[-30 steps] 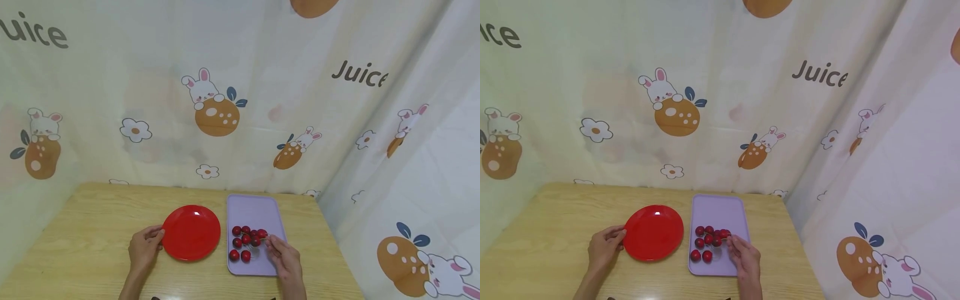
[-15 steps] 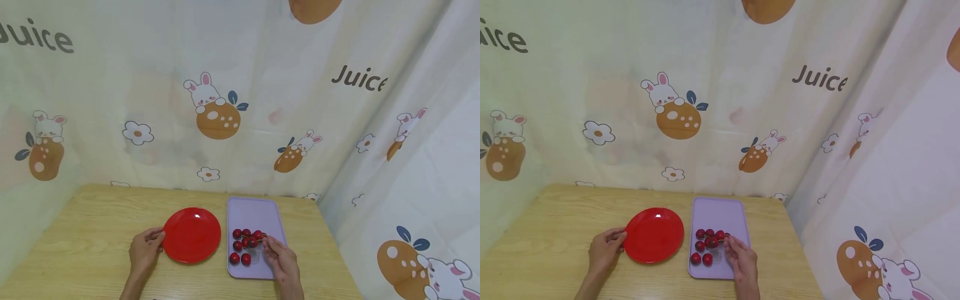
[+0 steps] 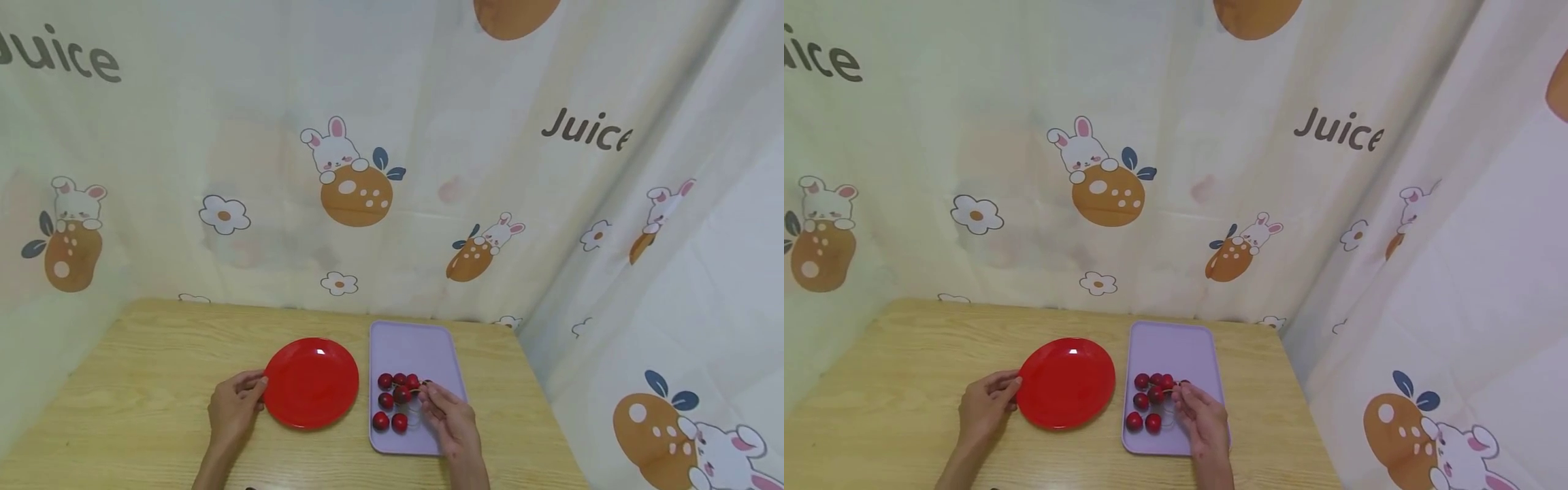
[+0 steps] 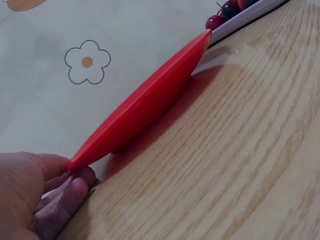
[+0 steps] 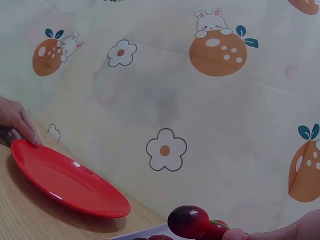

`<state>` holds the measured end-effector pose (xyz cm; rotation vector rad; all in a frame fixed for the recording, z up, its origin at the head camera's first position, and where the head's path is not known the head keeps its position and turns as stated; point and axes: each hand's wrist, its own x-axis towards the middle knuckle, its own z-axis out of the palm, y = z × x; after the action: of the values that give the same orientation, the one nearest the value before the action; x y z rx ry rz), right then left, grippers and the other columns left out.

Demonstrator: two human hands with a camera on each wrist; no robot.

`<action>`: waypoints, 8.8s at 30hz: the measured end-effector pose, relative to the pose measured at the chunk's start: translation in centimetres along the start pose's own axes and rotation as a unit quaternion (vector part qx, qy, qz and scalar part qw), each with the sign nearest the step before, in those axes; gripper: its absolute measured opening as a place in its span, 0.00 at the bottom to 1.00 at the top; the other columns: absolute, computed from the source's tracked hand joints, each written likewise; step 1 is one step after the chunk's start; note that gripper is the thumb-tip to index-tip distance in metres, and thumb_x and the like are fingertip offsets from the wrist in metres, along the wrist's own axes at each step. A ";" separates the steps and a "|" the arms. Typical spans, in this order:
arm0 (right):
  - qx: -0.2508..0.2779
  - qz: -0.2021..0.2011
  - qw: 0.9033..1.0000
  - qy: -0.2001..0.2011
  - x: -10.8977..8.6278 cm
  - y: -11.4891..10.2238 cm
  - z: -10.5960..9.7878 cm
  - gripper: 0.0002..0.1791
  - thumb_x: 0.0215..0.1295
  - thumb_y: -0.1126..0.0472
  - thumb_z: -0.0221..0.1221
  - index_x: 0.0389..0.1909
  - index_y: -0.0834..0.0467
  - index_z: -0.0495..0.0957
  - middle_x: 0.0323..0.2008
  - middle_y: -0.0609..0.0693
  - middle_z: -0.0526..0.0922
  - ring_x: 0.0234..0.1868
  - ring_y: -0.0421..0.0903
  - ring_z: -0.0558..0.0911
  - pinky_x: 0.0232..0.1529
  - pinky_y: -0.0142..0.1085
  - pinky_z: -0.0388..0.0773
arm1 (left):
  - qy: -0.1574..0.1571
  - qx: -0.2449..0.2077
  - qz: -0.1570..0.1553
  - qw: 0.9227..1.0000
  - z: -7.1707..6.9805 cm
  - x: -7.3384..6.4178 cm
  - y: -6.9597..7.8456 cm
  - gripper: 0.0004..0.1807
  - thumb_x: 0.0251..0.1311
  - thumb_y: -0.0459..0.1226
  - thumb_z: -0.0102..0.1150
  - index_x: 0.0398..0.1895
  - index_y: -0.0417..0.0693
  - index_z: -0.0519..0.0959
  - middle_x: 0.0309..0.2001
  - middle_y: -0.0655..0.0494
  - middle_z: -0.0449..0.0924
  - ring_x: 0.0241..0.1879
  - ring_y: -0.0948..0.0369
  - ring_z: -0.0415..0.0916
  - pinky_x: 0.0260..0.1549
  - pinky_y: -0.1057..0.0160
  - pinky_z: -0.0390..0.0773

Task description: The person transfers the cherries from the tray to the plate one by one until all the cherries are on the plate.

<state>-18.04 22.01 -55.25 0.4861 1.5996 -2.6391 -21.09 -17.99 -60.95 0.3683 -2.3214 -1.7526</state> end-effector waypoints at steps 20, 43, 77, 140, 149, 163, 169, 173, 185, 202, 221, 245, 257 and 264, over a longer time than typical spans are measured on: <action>0.007 -0.001 1.000 -0.017 0.1 0.4 0.8 0.10 0.82 0.73 0.54 0.49 0.66 0.85 0.37 0.50 0.94 0.39 0.39 0.92 0.45 0.28 0.88 | -0.007 0.004 -0.008 1.000 0.0 0.3 0.1 0.15 0.75 0.37 0.68 0.59 0.39 0.88 0.51 0.38 0.92 0.29 0.70 0.87 0.28 0.69 0.88; 0.022 0.014 0.999 -0.028 0.0 0.5 1.7 0.10 0.82 0.71 0.56 0.46 0.61 0.87 0.39 0.50 0.95 0.40 0.39 0.93 0.48 0.29 0.89 | -0.007 0.001 -0.007 1.000 0.0 0.1 0.0 0.15 0.75 0.36 0.68 0.59 0.37 0.87 0.51 0.37 0.92 0.30 0.70 0.88 0.28 0.68 0.89; 0.019 0.030 0.996 -0.081 0.5 1.4 5.2 0.08 0.81 0.69 0.58 0.52 0.65 0.85 0.41 0.50 0.94 0.41 0.39 0.92 0.49 0.30 0.89 | -0.011 0.001 -0.010 1.000 0.1 0.4 0.0 0.16 0.75 0.36 0.66 0.60 0.37 0.86 0.50 0.37 0.92 0.29 0.68 0.87 0.28 0.68 0.89; 0.021 0.022 0.993 -0.112 0.9 3.0 6.9 0.09 0.83 0.70 0.55 0.51 0.64 0.84 0.39 0.48 0.94 0.41 0.38 0.91 0.48 0.30 0.88 | -0.006 -0.005 -0.001 1.000 0.1 0.5 -0.4 0.15 0.74 0.35 0.68 0.59 0.37 0.87 0.50 0.38 0.92 0.30 0.67 0.88 0.27 0.67 0.89; 0.023 0.033 0.992 -0.123 0.8 3.4 6.6 0.10 0.83 0.70 0.55 0.50 0.63 0.86 0.40 0.48 0.94 0.42 0.38 0.90 0.49 0.30 0.88 | -0.002 -0.003 0.005 1.000 0.2 0.6 -0.6 0.15 0.74 0.35 0.68 0.58 0.38 0.87 0.49 0.38 0.92 0.29 0.68 0.88 0.27 0.68 0.89; 0.019 0.035 0.993 -0.113 0.9 3.4 6.5 0.12 0.83 0.69 0.55 0.57 0.68 0.83 0.41 0.48 0.94 0.43 0.38 0.91 0.50 0.30 0.88 | -0.005 0.003 0.003 1.000 0.2 0.8 -0.3 0.15 0.74 0.36 0.67 0.59 0.39 0.87 0.50 0.39 0.92 0.29 0.67 0.88 0.28 0.68 0.88; 0.030 0.043 0.993 -0.107 0.8 3.5 6.4 0.12 0.82 0.69 0.56 0.59 0.68 0.83 0.40 0.49 0.94 0.43 0.39 0.91 0.51 0.31 0.88 | -0.006 0.005 0.001 1.000 0.2 0.6 -0.3 0.15 0.74 0.36 0.67 0.58 0.38 0.87 0.49 0.39 0.92 0.28 0.67 0.88 0.27 0.68 0.88; 0.029 0.045 0.992 -0.111 0.8 3.6 6.5 0.12 0.82 0.69 0.57 0.59 0.67 0.84 0.41 0.49 0.94 0.43 0.39 0.91 0.51 0.31 0.88 | -0.003 0.005 0.002 1.000 0.2 0.6 -0.3 0.15 0.74 0.36 0.67 0.58 0.39 0.87 0.50 0.39 0.92 0.29 0.67 0.88 0.27 0.68 0.88; 0.034 0.042 0.993 -0.106 0.4 3.5 6.6 0.11 0.82 0.69 0.58 0.57 0.67 0.85 0.41 0.49 0.94 0.42 0.39 0.91 0.51 0.31 0.89 | 0.005 0.009 0.006 1.000 0.4 0.5 -0.3 0.14 0.74 0.35 0.68 0.57 0.39 0.88 0.48 0.39 0.93 0.27 0.68 0.87 0.25 0.69 0.87; 0.031 0.036 0.991 -0.121 0.8 4.2 8.0 0.14 0.82 0.69 0.57 0.61 0.71 0.79 0.42 0.49 0.94 0.44 0.40 0.91 0.50 0.30 0.88 | 0.001 0.006 0.016 1.000 0.1 0.6 -0.1 0.14 0.74 0.35 0.68 0.57 0.37 0.88 0.49 0.38 0.92 0.28 0.68 0.87 0.26 0.68 0.88; 0.022 0.043 0.991 -0.123 0.8 4.6 8.9 0.23 0.81 0.70 0.58 0.71 0.77 0.71 0.44 0.50 0.94 0.43 0.40 0.90 0.49 0.30 0.87 | -0.005 0.012 0.014 1.000 0.2 0.5 -0.3 0.14 0.75 0.36 0.67 0.59 0.39 0.88 0.49 0.39 0.93 0.26 0.67 0.87 0.26 0.69 0.88; 0.023 0.049 0.989 -0.139 1.1 5.5 10.3 0.13 0.81 0.70 0.58 0.59 0.70 0.82 0.42 0.50 0.94 0.41 0.40 0.91 0.48 0.31 0.89 | -0.002 0.002 0.013 1.000 0.3 0.8 -0.7 0.14 0.75 0.36 0.68 0.57 0.40 0.88 0.48 0.41 0.93 0.27 0.67 0.87 0.26 0.69 0.88; 0.027 0.056 0.988 -0.140 1.0 6.0 11.1 0.12 0.80 0.70 0.59 0.57 0.68 0.84 0.41 0.50 0.95 0.41 0.40 0.92 0.48 0.31 0.89 | 0.004 -0.001 0.009 1.000 0.3 0.8 -0.5 0.13 0.74 0.35 0.68 0.57 0.40 0.88 0.49 0.40 0.93 0.28 0.68 0.87 0.27 0.69 0.88; 0.029 0.054 0.987 -0.149 1.1 6.3 11.7 0.11 0.80 0.71 0.59 0.55 0.68 0.86 0.41 0.50 0.94 0.41 0.39 0.92 0.48 0.30 0.89 | 0.001 -0.003 0.011 1.000 0.4 0.9 -0.7 0.13 0.74 0.35 0.68 0.57 0.39 0.88 0.48 0.40 0.93 0.28 0.68 0.88 0.27 0.69 0.88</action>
<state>-21.00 9.03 -55.96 0.1608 1.3725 -2.5366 -22.00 -18.05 -61.74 0.3406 -2.3093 -1.7485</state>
